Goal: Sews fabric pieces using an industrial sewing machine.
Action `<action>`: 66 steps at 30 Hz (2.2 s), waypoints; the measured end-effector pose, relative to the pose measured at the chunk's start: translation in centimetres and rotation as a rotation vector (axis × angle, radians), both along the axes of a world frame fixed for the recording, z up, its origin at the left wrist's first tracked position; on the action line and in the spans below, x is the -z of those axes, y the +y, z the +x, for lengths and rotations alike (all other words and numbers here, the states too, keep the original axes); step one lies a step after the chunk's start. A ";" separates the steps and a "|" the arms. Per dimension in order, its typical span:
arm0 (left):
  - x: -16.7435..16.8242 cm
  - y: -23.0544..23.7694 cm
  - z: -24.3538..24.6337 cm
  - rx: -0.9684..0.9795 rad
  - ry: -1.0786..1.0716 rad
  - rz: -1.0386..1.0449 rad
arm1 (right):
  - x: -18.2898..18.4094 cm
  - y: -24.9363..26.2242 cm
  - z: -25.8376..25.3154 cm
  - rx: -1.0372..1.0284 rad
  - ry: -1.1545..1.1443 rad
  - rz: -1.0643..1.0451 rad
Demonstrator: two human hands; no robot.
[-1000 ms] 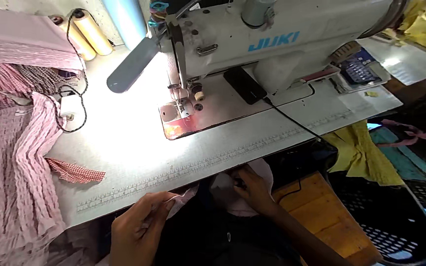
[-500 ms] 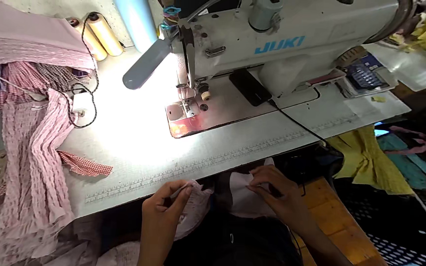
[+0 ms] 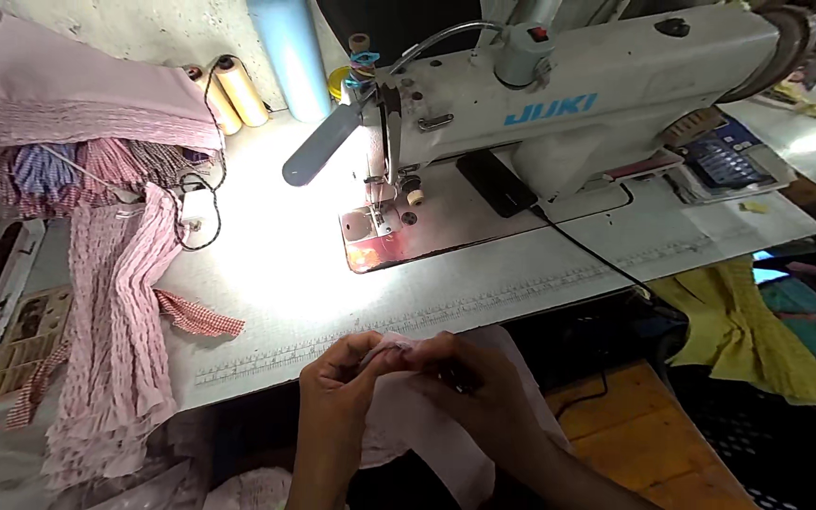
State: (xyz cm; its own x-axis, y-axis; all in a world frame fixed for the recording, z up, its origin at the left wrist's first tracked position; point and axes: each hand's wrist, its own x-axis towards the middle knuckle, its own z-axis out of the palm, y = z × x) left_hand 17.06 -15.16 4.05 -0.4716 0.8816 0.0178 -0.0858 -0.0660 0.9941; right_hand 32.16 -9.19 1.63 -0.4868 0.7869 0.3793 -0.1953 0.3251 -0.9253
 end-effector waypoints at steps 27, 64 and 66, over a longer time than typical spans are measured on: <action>-0.3 0.8 1.0 0.032 -0.279 0.003 | 0.5 1.2 -1.4 0.294 0.022 0.152; -5.9 9.5 -9.3 0.283 0.746 -0.321 | 2.0 2.9 -3.5 0.082 -0.299 0.299; -3.3 12.6 -9.5 0.341 0.707 -0.448 | 2.8 3.2 -3.8 0.174 -0.436 0.314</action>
State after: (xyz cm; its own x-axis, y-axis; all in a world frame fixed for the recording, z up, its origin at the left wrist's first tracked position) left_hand 7.52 -2.55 7.35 -0.1930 0.9655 -0.1746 0.6108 0.2575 0.7487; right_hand 28.37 -5.97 -1.16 -0.5240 0.7516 0.4007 0.2649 0.5910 -0.7620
